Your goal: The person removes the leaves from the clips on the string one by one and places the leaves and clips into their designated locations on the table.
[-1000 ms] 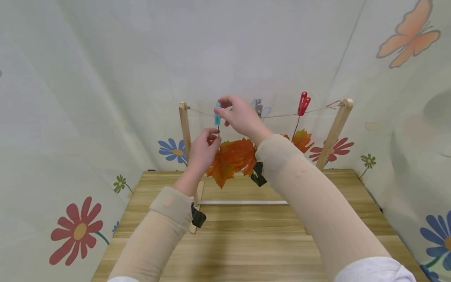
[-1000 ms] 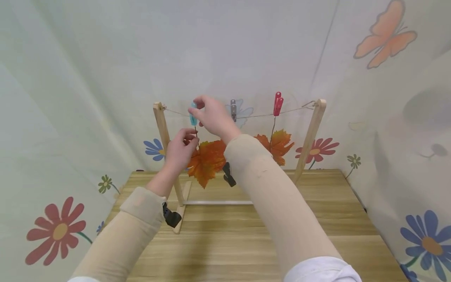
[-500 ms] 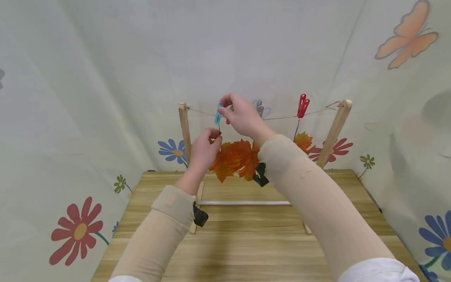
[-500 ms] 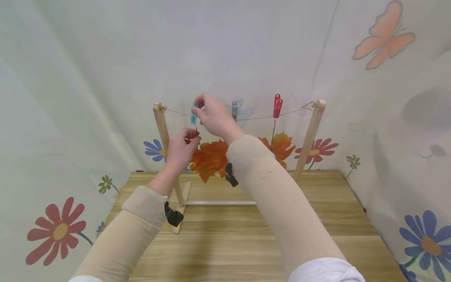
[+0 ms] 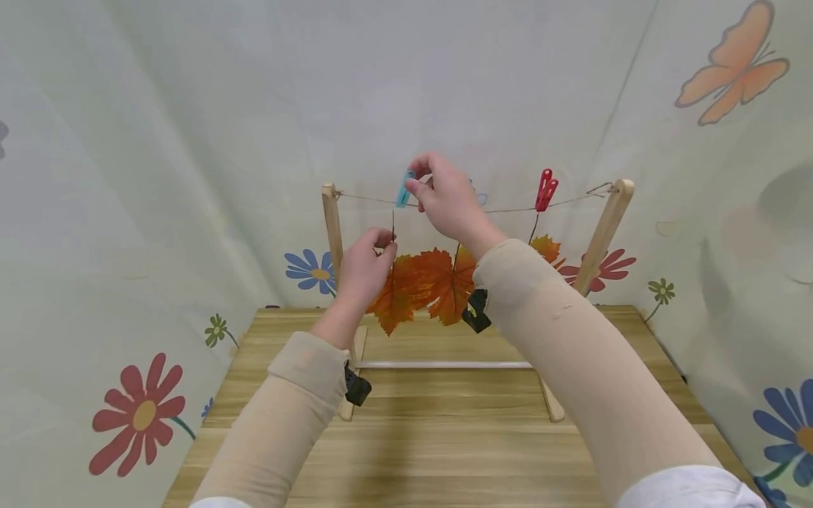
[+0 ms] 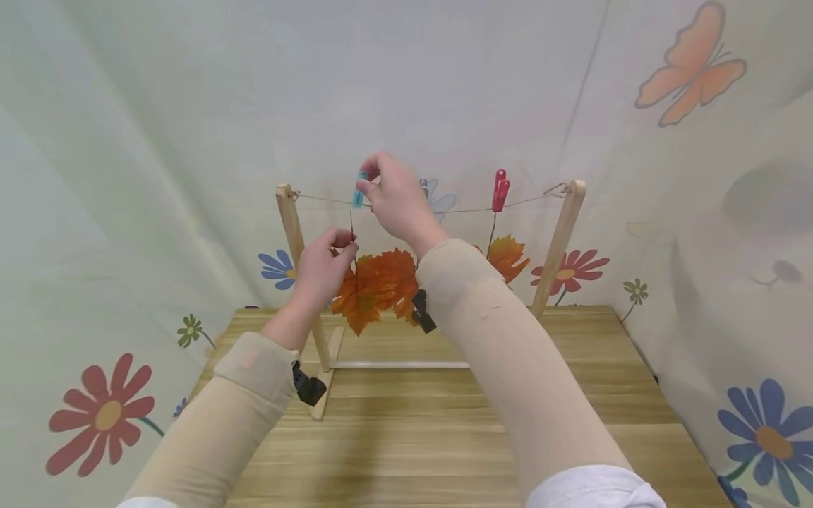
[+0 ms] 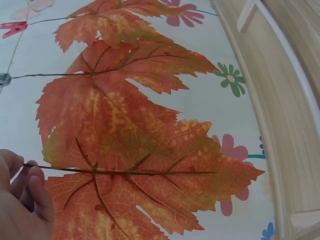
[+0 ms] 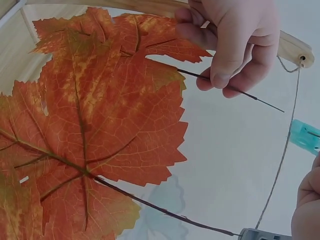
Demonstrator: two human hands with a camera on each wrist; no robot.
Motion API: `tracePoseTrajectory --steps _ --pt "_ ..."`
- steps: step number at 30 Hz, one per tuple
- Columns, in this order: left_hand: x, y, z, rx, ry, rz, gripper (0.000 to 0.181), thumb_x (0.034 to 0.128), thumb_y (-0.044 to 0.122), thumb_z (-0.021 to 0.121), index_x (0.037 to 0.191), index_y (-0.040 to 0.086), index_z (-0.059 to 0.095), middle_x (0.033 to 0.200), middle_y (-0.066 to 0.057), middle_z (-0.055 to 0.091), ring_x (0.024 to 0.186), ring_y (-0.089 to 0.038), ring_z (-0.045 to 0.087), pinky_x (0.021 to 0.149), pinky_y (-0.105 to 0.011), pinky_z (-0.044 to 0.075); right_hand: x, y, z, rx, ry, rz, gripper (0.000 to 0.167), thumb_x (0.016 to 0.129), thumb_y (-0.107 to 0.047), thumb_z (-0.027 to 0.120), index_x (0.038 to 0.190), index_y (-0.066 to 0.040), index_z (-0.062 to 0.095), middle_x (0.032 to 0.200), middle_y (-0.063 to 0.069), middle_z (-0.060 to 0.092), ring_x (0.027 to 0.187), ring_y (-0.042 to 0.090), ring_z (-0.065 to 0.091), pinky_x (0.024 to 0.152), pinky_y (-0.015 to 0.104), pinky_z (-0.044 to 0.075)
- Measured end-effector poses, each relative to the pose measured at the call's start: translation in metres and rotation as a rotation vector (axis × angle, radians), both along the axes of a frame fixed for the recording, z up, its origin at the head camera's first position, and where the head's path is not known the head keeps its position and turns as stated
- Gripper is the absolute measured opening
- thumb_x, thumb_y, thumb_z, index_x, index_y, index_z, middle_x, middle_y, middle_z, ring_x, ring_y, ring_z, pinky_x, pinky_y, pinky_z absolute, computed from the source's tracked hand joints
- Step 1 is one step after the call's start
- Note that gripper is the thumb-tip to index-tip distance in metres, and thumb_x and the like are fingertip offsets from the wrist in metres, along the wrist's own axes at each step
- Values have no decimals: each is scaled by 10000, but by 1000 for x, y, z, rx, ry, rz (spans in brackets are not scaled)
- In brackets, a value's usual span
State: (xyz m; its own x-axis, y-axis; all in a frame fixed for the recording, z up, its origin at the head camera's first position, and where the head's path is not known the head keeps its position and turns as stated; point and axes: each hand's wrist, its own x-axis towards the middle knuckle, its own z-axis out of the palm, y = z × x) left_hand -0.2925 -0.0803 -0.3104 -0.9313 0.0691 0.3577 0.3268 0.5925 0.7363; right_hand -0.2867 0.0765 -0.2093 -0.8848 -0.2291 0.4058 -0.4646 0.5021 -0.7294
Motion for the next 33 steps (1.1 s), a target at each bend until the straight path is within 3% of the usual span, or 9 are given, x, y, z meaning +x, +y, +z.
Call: tracePoseTrajectory --steps 9,14,19,28,33 --pt "3 -3 -1 -5 5 6 194 956 230 540 1109 140 618 1070 -17 633 908 -201 573 742 -349 487 4 0 1 -36 3 12 219 971 -193 484 1159 -85 455 1083 23 498 671 230 488 600 294 386" --pt "4 -7 -7 37 -15 15 198 953 237 543 1110 146 621 1055 -5 628 834 -197 572 704 -339 479 10 2 0 -65 32 33 227 969 -176 481 1159 -57 448 1093 42 495 658 239 473 592 296 376" --pt "3 -10 -15 89 -25 20 195 945 218 555 1106 136 627 1033 -7 633 830 -182 587 681 -324 482 17 8 -8 -75 54 44 211 962 -162 492 1135 -49 449 1065 62 491 648 237 470 567 293 361" --pt "6 -14 -21 88 8 -4 148 937 213 571 1059 154 631 1004 5 646 839 -173 573 658 -304 487 24 21 -26 -134 63 31 259 955 -167 505 1153 -8 453 1090 86 496 664 224 491 542 261 348" --pt "9 -18 -22 96 17 -9 165 940 209 569 1080 142 624 980 -12 642 830 -188 559 643 -311 478 26 25 -35 -154 57 38 277 955 -170 513 1171 -6 456 969 94 531 651 226 501 527 272 348"
